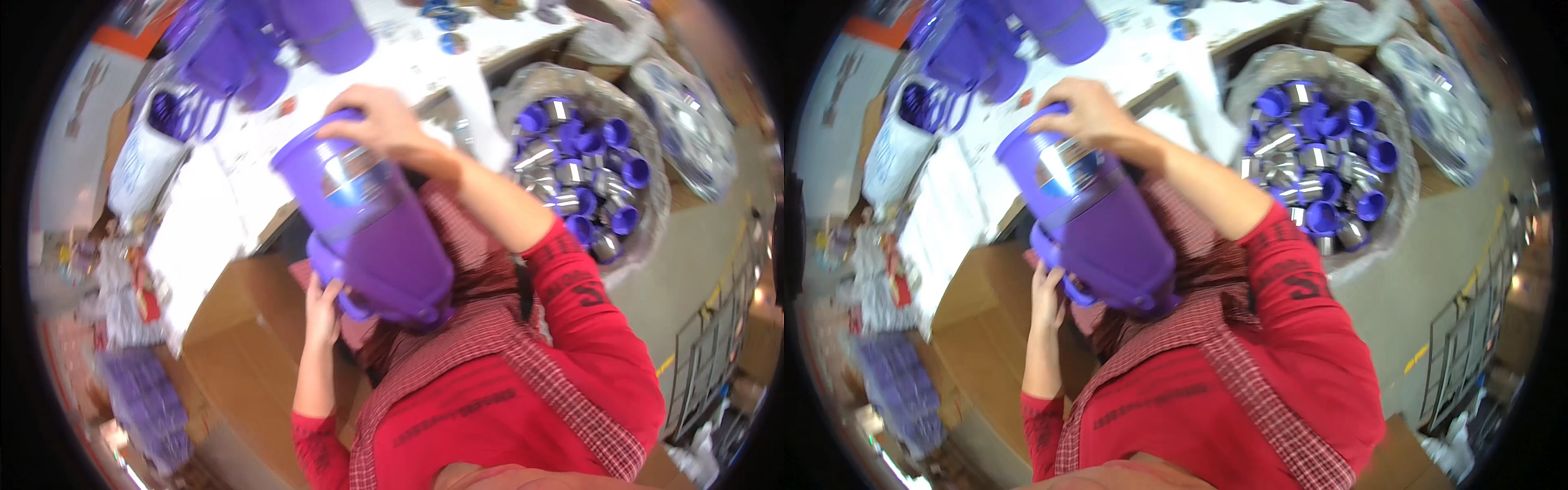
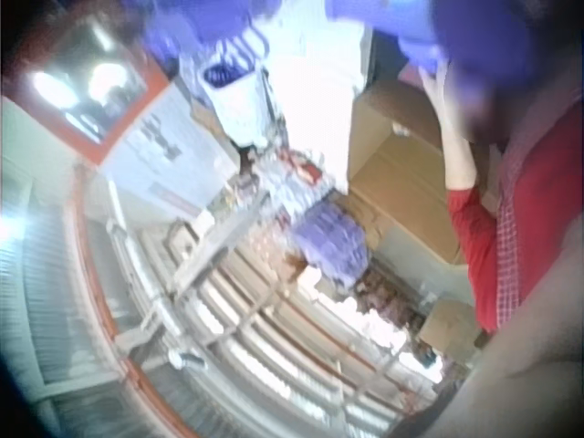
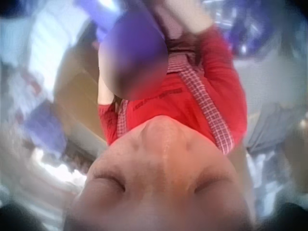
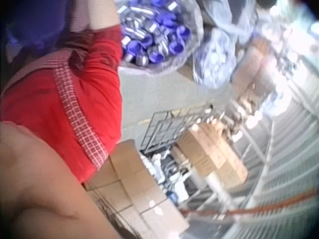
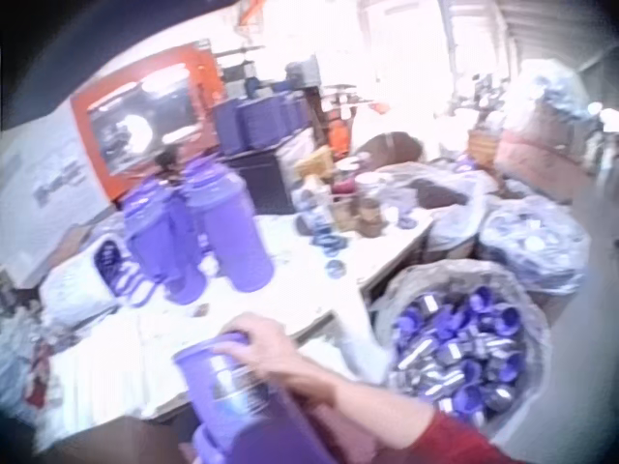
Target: The person assembles purple water bottles by inserting stainless steel inner containers, applying circular stickers, and wrapping each unit in bubble wrap before placing them into a cardboard box. The person repeats this sequence for multiple bottles.
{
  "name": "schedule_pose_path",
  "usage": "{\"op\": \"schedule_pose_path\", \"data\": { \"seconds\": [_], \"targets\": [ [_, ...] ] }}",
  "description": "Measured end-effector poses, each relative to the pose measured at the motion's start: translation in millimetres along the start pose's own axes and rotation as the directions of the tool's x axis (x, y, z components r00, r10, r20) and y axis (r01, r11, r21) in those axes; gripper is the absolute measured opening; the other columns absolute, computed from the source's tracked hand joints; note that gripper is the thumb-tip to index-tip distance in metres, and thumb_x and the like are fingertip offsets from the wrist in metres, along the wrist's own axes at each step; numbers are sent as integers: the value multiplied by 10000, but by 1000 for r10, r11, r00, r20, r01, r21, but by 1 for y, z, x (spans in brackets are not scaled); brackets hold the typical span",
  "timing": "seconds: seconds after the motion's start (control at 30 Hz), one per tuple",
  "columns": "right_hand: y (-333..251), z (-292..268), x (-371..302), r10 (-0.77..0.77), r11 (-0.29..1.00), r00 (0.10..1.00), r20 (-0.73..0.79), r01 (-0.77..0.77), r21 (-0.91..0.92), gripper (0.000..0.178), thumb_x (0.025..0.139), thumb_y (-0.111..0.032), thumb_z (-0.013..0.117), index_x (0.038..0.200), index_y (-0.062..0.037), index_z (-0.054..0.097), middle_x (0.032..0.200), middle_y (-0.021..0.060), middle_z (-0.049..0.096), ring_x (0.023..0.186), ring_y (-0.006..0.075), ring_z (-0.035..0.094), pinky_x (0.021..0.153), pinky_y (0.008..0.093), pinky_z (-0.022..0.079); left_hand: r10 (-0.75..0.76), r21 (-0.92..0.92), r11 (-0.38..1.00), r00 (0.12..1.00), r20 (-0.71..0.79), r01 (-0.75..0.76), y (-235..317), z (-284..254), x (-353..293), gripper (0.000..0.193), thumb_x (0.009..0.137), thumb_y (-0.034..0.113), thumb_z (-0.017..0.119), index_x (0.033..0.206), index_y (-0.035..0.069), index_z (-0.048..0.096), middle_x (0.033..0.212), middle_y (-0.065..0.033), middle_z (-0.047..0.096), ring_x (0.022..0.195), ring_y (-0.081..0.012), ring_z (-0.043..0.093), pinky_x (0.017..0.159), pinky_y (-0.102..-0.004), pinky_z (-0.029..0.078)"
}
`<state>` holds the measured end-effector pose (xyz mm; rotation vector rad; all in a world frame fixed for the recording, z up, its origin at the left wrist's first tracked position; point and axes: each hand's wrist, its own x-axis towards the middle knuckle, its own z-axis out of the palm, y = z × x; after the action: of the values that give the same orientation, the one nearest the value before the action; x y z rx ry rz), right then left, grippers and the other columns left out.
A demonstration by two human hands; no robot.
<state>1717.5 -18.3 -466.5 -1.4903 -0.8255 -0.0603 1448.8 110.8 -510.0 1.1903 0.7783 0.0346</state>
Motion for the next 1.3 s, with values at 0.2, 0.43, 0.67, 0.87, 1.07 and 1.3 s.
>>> {"op": "schedule_pose_path", "data": {
  "seconds": [0.2, 0.43, 0.67, 0.87, 1.07, 1.3],
  "targets": [
    [-10, -21, 7, -181, 938, 963, -198, 108, -329, 292, 722, -317, 784, 853, -65, 717, 831, 101, 642, 814, 279, 617, 757, 348, 490, 138, 324, 929, 980, 142, -177, 39, 15, 12, 185, 930, 96, 590, 1101, 43, 548, 866, -12, 605, 656, -78, 545, 588, -209, 461],
    [20, -54, 32, -21, 836, 993, -116, -46, -547, 446, 721, -469, 760, 830, -38, 736, 839, 134, 689, 791, 294, 666, 721, 344, 511, 28, 480, 867, 977, 213, -130, 99, 30, 36, 286, 933, 164, 594, 1152, -10, 534, 1026, -76, 634, 930, -146, 648, 570, -210, 473],
    [126, -185, -71, -85, 833, 842, -533, -233, -501, 419, 819, -137, 719, 1173, 46, 590, 1193, 184, 604, 1118, 274, 558, 963, 370, 423, -70, 619, 776, 960, 271, -119, 162, -6, 62, 335, 908, 246, 613, 1164, 30, 599, 1011, -40, 680, 877, -85, 651, 513, -194, 399],
    [268, -185, -356, 719, 127, 359, -595, -910, -396, 791, 857, -412, 651, 1435, -3, 299, 1515, 317, 115, 1345, 488, 281, 1095, 459, 297, -149, 749, 572, 855, 496, -335, 207, -19, 88, 320, 862, 254, 689, 1110, 57, 646, 859, 40, 631, 650, -32, 475, 553, -195, 389],
    [290, -200, -356, 543, 53, 271, -795, -956, -290, 1015, 678, -418, 821, 1436, -23, 275, 1441, 261, 316, 1276, 410, 391, 1001, 494, 412, -128, 512, -65, 516, 847, -857, 227, 33, 51, 259, 806, 165, 675, 1046, 68, 683, 967, -114, 686, 832, -292, 642, 743, -344, 513],
    [301, -205, -331, 649, -312, 590, -480, -370, -875, 965, 674, -289, 792, 1476, -227, 257, 1506, 134, 265, 1366, 345, 304, 982, 612, 376, -107, 116, -486, 191, 976, -866, 124, 44, -5, 75, 739, 172, 588, 713, 117, 544, 696, 7, 514, 739, -162, 546, 731, -282, 437]
  ]
}}
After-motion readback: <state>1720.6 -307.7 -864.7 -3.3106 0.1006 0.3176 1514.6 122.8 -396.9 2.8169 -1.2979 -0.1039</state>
